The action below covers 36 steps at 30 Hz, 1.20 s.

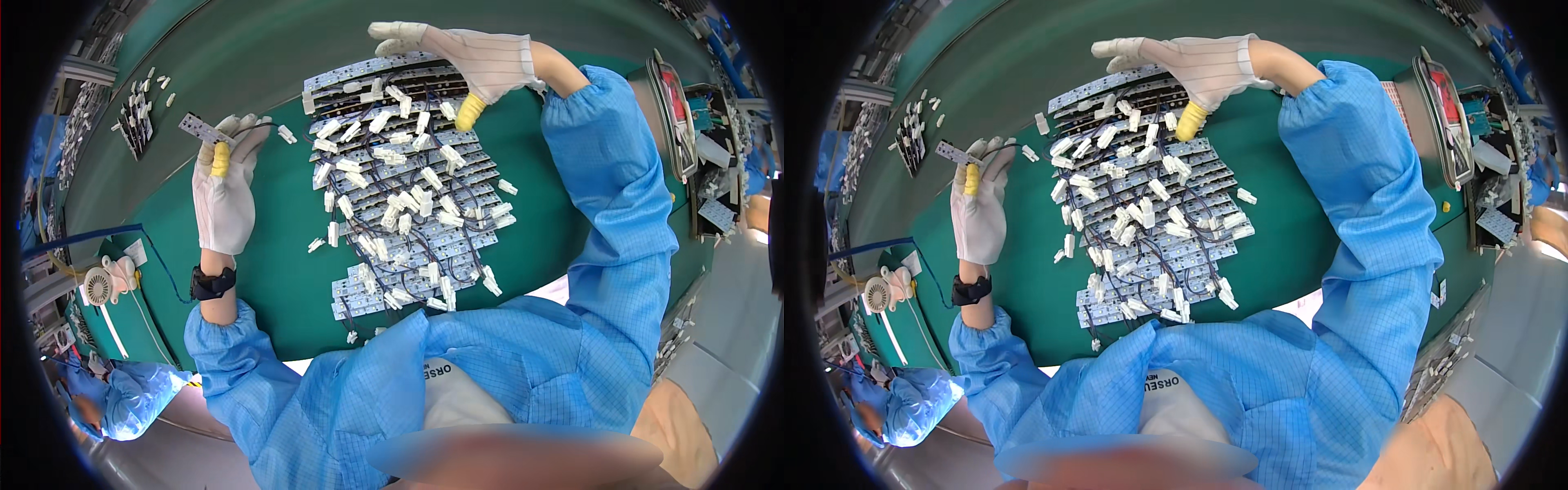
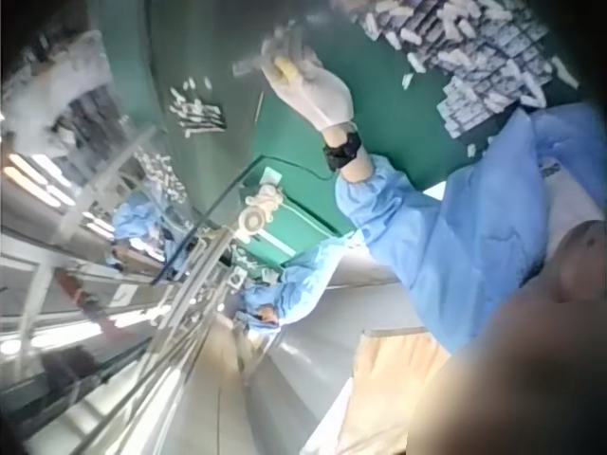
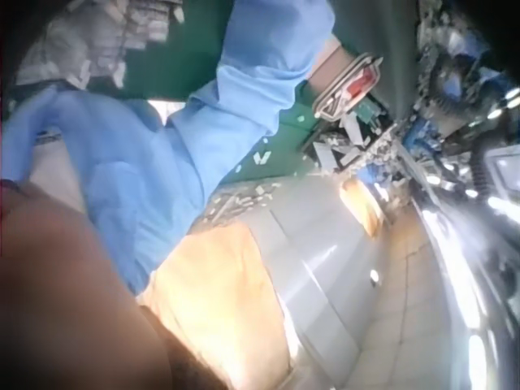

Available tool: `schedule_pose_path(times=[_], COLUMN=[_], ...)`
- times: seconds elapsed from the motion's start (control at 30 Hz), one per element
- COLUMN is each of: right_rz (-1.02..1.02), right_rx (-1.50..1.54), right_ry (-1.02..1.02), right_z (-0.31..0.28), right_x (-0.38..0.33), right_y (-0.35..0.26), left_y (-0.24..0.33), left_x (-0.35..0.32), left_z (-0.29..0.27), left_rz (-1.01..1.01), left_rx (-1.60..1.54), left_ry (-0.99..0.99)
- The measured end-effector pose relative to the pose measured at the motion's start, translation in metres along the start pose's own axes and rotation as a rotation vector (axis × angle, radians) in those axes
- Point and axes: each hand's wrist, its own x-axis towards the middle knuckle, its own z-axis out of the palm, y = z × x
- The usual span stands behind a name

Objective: Assembling electronic components onto printed circuit boards using hand tools at a manufacturing workstation.

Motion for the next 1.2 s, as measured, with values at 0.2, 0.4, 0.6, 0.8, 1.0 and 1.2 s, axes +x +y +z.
schedule_pose_path(times=[0.2, 0.4, 0.6, 0.8, 1.0, 1.2], right_rz=[0.232, 0.269, 0.234, 0.013, 0.034, 0.245], right_rx=[-0.084, -0.473, -0.465, -0.391, -0.401, -0.163], right_ry=[0.324, 0.260, 0.419, 0.481, 0.813, 0.987], right_z=[0.031, 0.043, 0.066, 0.070, 0.052, 0.085], right_x=[-0.003, 0.011, 0.000, -0.005, -0.007, -0.077], right_y=[0.019, -0.007, -0.003, 0.004, -0.023, -0.037], left_y=[0.002, 0.002, -0.016, -0.022, -0.019, 0.017], left_x=[-0.002, -0.006, -0.019, -0.028, -0.029, -0.034], left_z=[0.013, 0.033, 0.054, 0.049, 0.038, 0.022], left_rz=[-0.017, 0.057, -0.051, -0.035, 0.036, 0.261], left_rx=[0.013, -0.038, 0.143, 0.167, 0.079, 0.131], left_ry=[0.006, 0.000, 0.006, 0.058, 0.051, 0.188])
